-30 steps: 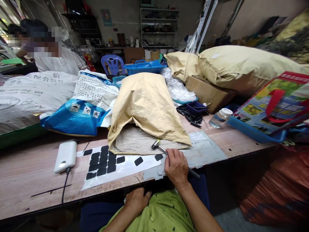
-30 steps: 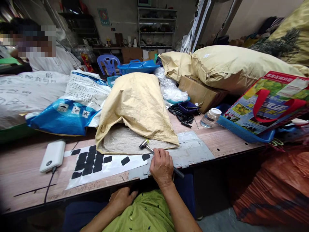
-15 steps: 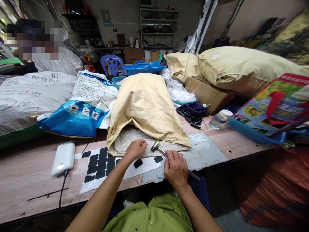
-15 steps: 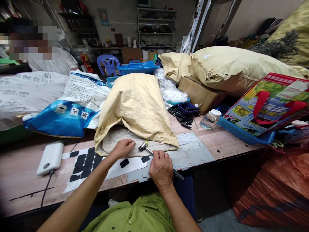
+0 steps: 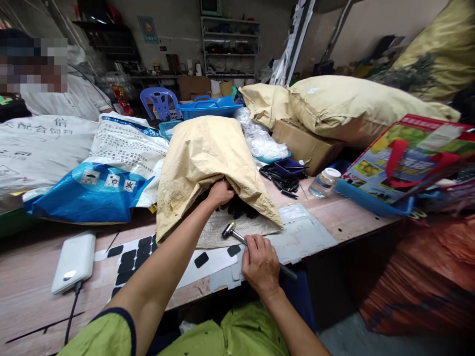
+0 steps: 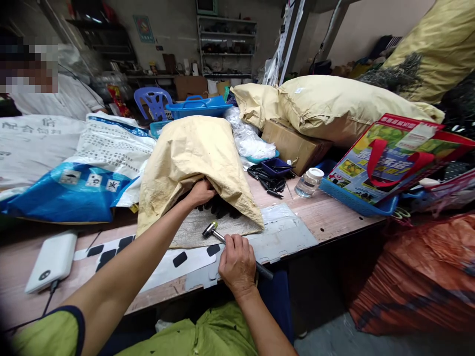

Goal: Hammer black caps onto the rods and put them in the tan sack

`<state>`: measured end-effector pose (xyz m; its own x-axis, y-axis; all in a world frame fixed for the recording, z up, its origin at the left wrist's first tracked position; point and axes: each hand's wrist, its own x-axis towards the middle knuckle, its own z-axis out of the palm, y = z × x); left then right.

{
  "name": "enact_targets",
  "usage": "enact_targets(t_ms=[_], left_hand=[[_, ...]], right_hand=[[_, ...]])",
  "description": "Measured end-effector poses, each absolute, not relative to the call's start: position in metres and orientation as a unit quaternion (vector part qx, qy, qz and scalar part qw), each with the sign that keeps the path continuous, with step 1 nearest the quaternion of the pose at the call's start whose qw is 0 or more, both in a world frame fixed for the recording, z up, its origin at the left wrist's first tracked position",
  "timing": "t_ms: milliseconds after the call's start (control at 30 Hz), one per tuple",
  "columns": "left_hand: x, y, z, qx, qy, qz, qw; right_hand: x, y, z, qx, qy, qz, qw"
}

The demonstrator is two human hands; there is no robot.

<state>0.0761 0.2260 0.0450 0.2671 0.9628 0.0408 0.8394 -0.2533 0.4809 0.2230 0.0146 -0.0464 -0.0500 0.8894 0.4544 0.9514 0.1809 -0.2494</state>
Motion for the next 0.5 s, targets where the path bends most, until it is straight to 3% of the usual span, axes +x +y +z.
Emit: enact_targets(t_ms=[333, 500], left_hand=[[0.065, 0.168, 0.01, 0.746, 0.649, 0.081, 0.125], [0.025, 0.13, 0.003, 0.734, 0.655, 0.094, 0.15]], right_hand=[[0.223, 0.014, -0.047, -0.635, -0.725, -0.065, 0.259], [0.222, 0.014, -0.046, -0.634, -0.725, -0.068, 0.26]])
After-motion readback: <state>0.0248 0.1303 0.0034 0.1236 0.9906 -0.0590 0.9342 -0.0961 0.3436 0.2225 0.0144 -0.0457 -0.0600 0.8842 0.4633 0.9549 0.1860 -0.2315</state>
